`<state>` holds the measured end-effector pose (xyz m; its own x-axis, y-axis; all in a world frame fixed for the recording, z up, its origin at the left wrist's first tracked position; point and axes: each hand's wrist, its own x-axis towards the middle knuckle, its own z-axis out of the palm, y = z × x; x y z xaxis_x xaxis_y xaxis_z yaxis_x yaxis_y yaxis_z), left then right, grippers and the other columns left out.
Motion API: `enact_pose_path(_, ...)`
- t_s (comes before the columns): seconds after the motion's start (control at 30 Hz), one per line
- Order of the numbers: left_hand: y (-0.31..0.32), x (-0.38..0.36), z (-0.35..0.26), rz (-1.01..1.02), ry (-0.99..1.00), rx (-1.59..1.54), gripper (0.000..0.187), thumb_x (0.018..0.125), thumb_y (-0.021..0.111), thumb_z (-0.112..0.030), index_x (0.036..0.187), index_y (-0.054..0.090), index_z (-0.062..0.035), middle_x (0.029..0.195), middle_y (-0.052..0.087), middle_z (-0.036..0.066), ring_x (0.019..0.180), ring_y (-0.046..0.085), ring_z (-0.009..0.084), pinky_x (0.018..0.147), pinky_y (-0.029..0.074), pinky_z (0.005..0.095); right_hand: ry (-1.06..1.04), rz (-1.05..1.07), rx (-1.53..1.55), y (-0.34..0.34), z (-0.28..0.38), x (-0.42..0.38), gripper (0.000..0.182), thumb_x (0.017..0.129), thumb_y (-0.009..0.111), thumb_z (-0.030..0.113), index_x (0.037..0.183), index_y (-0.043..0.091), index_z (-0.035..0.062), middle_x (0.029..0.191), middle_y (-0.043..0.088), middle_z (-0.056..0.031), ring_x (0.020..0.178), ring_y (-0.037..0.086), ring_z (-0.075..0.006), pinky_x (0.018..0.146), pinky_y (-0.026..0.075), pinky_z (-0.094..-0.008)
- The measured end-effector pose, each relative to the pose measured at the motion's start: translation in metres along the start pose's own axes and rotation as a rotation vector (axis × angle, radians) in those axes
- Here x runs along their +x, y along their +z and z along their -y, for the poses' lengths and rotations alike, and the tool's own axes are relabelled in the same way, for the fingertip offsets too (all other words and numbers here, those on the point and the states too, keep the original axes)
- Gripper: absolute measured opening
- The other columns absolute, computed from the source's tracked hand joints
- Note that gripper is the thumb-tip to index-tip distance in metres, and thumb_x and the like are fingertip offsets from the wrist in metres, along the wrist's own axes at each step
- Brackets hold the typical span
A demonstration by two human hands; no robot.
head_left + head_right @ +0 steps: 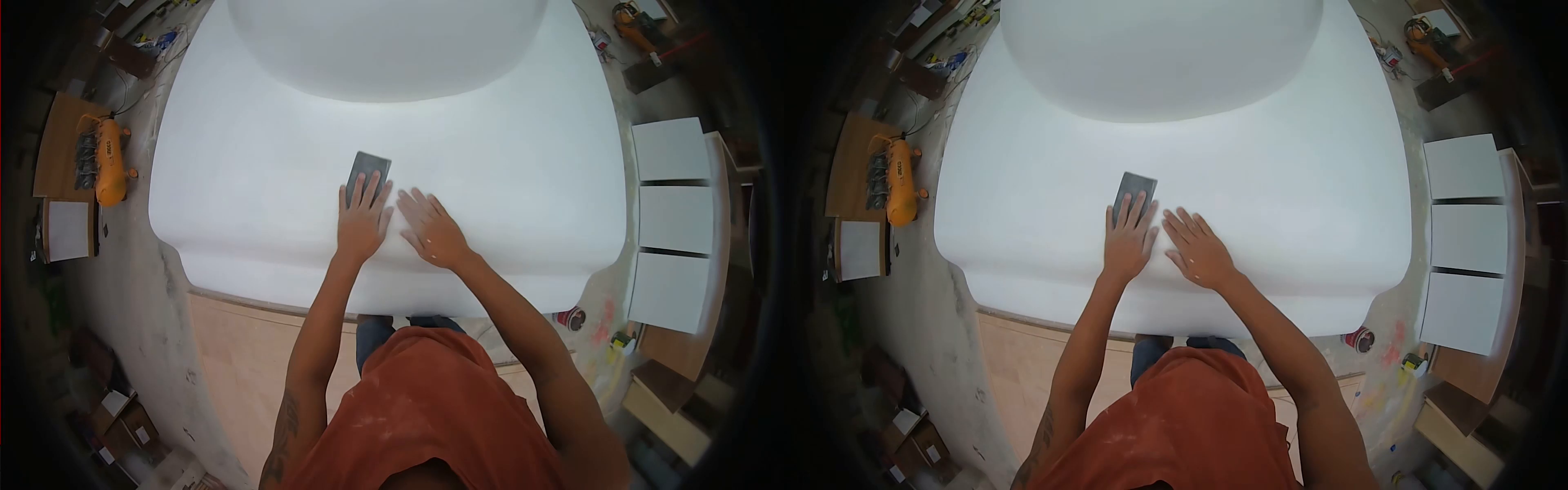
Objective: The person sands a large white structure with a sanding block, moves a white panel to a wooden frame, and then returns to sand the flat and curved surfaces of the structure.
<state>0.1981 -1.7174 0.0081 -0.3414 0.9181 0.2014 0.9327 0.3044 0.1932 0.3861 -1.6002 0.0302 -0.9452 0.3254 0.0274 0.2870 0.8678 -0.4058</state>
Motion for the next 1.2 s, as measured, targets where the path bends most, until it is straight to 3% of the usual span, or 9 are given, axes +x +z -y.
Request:
enact_pose_path(0.13,-0.017,-0.072,0.134,0.015,-0.222,0.121,0.064,0.104,0.061,-0.039,0.163,0.044,-0.0205,0.174,0.032,0.009,0.16,0.026,0.0372,0.127,0.018,0.0658,0.325,0.075,-0.307,-0.042,-0.091,-0.097,0.063,0.106,0.057,0.029,0.163,0.04,0.0096,0.172,0.033,-0.0122,0.161,0.026,-0.0371,0.13,0.02,-0.0553)
enact_pose_path(0.23,-0.024,-0.084,0.261,-0.128,-0.595,0.185,0.06,0.11,0.049,-0.043,0.165,0.04,-0.0202,0.174,0.031,0.009,0.161,0.024,0.0379,0.126,0.018,0.0682,0.726,-0.238,-0.39,-0.059,-0.177,-0.155,0.06,0.112,0.047,0.035,0.164,0.036,0.0048,0.172,0.03,-0.0175,0.159,0.024,-0.0419,0.127,0.02,-0.0607)
enact_pose_path(0.33,-0.006,-0.038,0.281,-0.158,-0.911,0.341,0.057,0.111,0.045,-0.045,0.163,0.044,-0.0202,0.173,0.033,0.011,0.159,0.028,0.0399,0.122,0.024,0.0713,1.042,-0.441,-0.447,-0.022,-0.205,-0.12,0.062,0.114,0.042,0.038,0.162,0.037,0.0,0.17,0.032,-0.0251,0.157,0.027,-0.0468,0.125,0.022,-0.0627)
enact_pose_path(0.43,0.026,-0.008,0.183,-0.39,-0.506,0.273,0.058,0.109,0.049,-0.04,0.158,0.048,-0.0103,0.168,0.041,0.016,0.156,0.034,0.0399,0.123,0.026,0.0679,0.659,-0.393,-0.443,0.013,-0.096,-0.012,0.062,0.113,0.043,0.039,0.162,0.038,0.0005,0.17,0.032,-0.025,0.157,0.026,-0.0478,0.127,0.022,-0.0585)
enact_pose_path(0.53,0.007,-0.016,0.045,-0.156,-0.306,-0.059,0.055,0.106,0.052,-0.037,0.157,0.052,-0.0135,0.168,0.042,0.012,0.157,0.034,0.0362,0.126,0.024,0.0638,0.328,-0.246,-0.208,0.045,0.019,0.066,0.054,0.112,0.047,0.031,0.159,0.046,0.0055,0.171,0.034,-0.0174,0.16,0.023,-0.0421,0.129,0.019,-0.0576)
enact_pose_path(0.63,0.02,-0.071,0.039,-0.22,-0.223,-0.212,0.058,0.101,0.063,-0.035,0.156,0.052,-0.0185,0.168,0.041,0.008,0.157,0.033,0.0334,0.126,0.023,0.0633,0.12,-0.182,0.116,0.064,0.061,0.102,0.048,0.11,0.05,0.024,0.155,0.051,0.0073,0.17,0.038,-0.0144,0.16,0.027,-0.0387,0.129,0.02,-0.0572)
enact_pose_path(0.77,-0.019,-0.102,0.175,-0.303,-0.57,-0.12,0.065,0.101,0.064,-0.039,0.159,0.048,-0.0153,0.168,0.041,0.009,0.157,0.032,0.0369,0.125,0.022,0.0649,-0.075,-0.184,0.039,0.066,0.081,0.149,0.046,0.108,0.055,0.014,0.153,0.053,0.0075,0.167,0.043,-0.0135,0.158,0.033,-0.0362,0.128,0.023,-0.0564)
enact_pose_path(0.97,-0.052,-0.125,0.482,-0.606,-1.019,0.028,0.063,0.106,0.056,-0.039,0.16,0.044,-0.0094,0.169,0.039,0.01,0.159,0.028,0.0379,0.124,0.021,0.0686,0.405,-0.277,-0.197,0.081,0.087,0.255,0.051,0.113,0.044,0.029,0.157,0.047,0.0038,0.168,0.039,-0.017,0.158,0.03,-0.0375,0.129,0.021,-0.054)
enact_pose_path(1.2,-0.077,-0.105,0.578,-0.624,-1.248,0.074,0.06,0.107,0.051,-0.038,0.159,0.046,-0.0074,0.169,0.04,0.008,0.16,0.026,0.0333,0.126,0.019,0.0664,0.366,-0.29,-0.267,0.075,0.094,0.256,0.051,0.112,0.038,0.025,0.156,0.047,0.0001,0.166,0.04,-0.0199,0.156,0.032,-0.0381,0.129,0.025,-0.0518)
